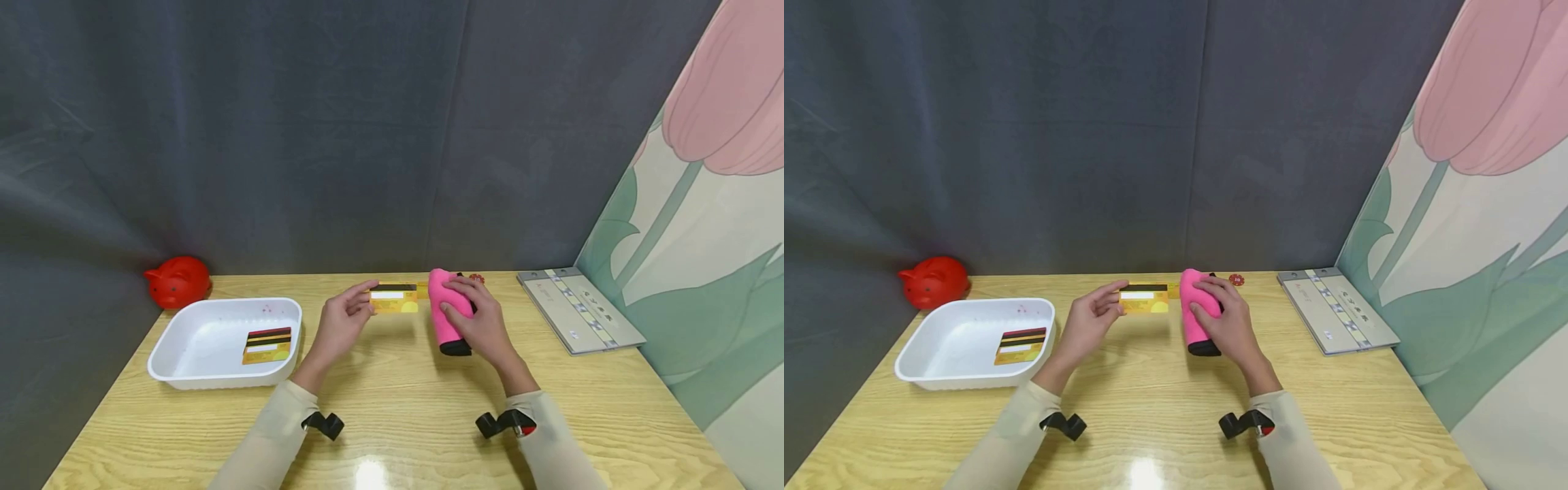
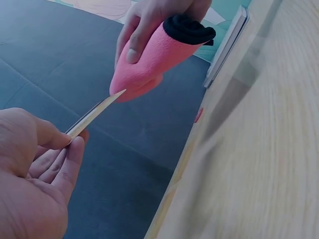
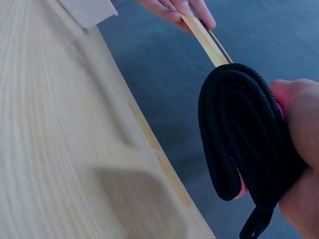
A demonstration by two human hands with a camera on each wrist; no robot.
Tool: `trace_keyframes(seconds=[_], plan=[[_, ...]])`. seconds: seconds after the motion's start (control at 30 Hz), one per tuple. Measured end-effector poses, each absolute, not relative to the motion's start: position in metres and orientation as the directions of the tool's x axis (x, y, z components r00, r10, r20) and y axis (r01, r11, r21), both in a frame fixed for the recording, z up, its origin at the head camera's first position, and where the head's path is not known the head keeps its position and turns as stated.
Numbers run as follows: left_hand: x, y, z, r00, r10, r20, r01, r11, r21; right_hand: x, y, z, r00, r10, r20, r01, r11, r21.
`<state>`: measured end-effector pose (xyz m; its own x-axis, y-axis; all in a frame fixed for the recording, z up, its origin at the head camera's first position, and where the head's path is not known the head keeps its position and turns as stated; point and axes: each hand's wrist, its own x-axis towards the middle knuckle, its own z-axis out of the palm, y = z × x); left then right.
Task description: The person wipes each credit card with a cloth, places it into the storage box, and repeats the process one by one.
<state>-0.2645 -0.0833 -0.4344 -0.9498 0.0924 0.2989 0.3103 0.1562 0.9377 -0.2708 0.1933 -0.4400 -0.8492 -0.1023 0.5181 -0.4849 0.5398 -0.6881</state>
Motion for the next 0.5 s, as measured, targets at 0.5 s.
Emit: trace_keyframes(seconds=[0.5], plan=[[-0.264,-0.143,-0.406,-0.965,-0.004,0.261,0.253,0.227,0.941,-0.272,0.209,-0.434,-0.869,-0.047,0.493,-0.441,0.524,-0.728]])
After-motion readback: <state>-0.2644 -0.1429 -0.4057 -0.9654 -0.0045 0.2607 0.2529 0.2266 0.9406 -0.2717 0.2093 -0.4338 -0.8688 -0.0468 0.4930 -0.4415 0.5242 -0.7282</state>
